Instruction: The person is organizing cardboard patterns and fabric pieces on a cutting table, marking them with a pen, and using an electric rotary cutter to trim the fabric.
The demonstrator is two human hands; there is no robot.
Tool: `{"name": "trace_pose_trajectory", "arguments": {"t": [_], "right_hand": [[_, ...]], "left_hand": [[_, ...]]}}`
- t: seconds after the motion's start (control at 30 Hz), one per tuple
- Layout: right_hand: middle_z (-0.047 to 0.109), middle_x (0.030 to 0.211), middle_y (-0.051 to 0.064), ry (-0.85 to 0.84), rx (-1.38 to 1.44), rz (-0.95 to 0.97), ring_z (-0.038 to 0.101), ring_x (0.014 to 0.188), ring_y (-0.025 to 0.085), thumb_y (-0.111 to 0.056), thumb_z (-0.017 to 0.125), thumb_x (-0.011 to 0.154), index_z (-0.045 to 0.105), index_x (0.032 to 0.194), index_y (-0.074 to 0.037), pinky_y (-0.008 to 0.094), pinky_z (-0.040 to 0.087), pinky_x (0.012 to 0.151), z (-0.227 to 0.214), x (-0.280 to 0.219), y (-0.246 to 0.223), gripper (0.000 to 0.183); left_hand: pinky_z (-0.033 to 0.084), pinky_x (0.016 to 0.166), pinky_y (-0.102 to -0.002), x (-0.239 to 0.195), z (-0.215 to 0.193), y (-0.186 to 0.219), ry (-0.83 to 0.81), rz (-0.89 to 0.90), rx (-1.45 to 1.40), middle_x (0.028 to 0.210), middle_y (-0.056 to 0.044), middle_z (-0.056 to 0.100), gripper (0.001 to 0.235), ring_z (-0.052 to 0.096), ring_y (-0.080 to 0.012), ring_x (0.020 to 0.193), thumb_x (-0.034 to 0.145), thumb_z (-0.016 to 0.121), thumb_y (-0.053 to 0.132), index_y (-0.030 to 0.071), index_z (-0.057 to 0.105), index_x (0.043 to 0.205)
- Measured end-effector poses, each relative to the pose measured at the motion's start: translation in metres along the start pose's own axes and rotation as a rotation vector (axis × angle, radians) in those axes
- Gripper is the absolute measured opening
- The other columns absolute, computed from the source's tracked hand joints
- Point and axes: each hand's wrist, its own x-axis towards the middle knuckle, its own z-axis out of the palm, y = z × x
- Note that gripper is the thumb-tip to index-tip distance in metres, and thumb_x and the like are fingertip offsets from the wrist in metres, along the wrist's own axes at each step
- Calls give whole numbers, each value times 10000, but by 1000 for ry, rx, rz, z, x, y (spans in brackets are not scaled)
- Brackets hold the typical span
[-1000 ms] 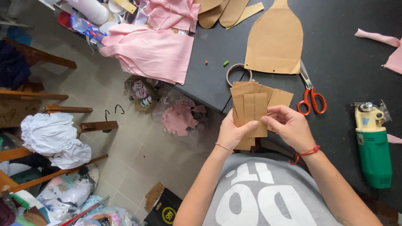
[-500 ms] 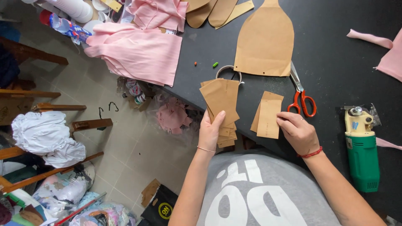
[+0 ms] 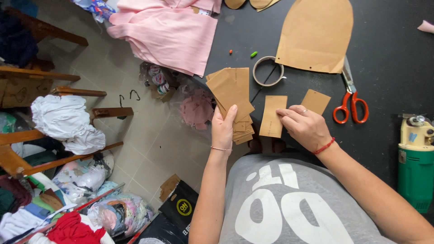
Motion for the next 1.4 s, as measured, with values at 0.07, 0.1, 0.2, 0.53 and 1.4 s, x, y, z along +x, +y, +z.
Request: {"name": "trace_pose_trajectory", "arguments": {"t": [0.07, 0.1, 0.2, 0.53, 1.4], "right_hand": [[612, 830, -1, -43, 15, -38, 583, 749, 163, -67, 492, 837, 532, 681, -109, 223, 472, 594, 19, 6, 1, 167], [610, 817, -6, -46, 15, -16, 588, 762, 163, -71, 497, 843, 523, 675, -114, 221, 475, 602, 27, 10, 3, 175], [617, 837, -13, -65, 4, 1, 600, 812, 161, -68, 515, 844, 518, 684, -123, 215, 487, 643, 47, 16, 17, 169], [632, 799, 129, -327, 973, 967, 576, 625, 136, -47, 668, 717, 602, 944, -6, 235, 509, 512, 17, 60, -46, 239], [538, 725, -18, -96, 1704, 1384, 402, 475, 15, -94, 580, 776, 566, 1037, -135, 108, 359, 450, -29, 64, 4, 265]], "left_hand": [[480, 815, -347, 2, -12, 4, 34, 27, -13, 1023, -61, 592, 386, 552, -113, 895, 827, 579, 144, 108, 471, 1196], [479, 819, -354, 2, -19, 3, 39, 28, -34, 1040, -69, 585, 391, 550, -125, 909, 827, 576, 141, 110, 466, 1201], [482, 812, -364, 0, -32, -4, 65, 15, -88, 1035, -81, 584, 386, 559, -145, 910, 821, 581, 130, 108, 471, 1190], [472, 796, -350, -9, -34, -14, 40, -37, 248, 896, -51, 637, 477, 594, -154, 865, 602, 785, 223, 141, 581, 1024], [459, 703, -239, -28, -15, 31, -249, -160, 537, 930, 19, 604, 450, 558, -112, 831, 690, 568, 344, 138, 533, 1088]]}}
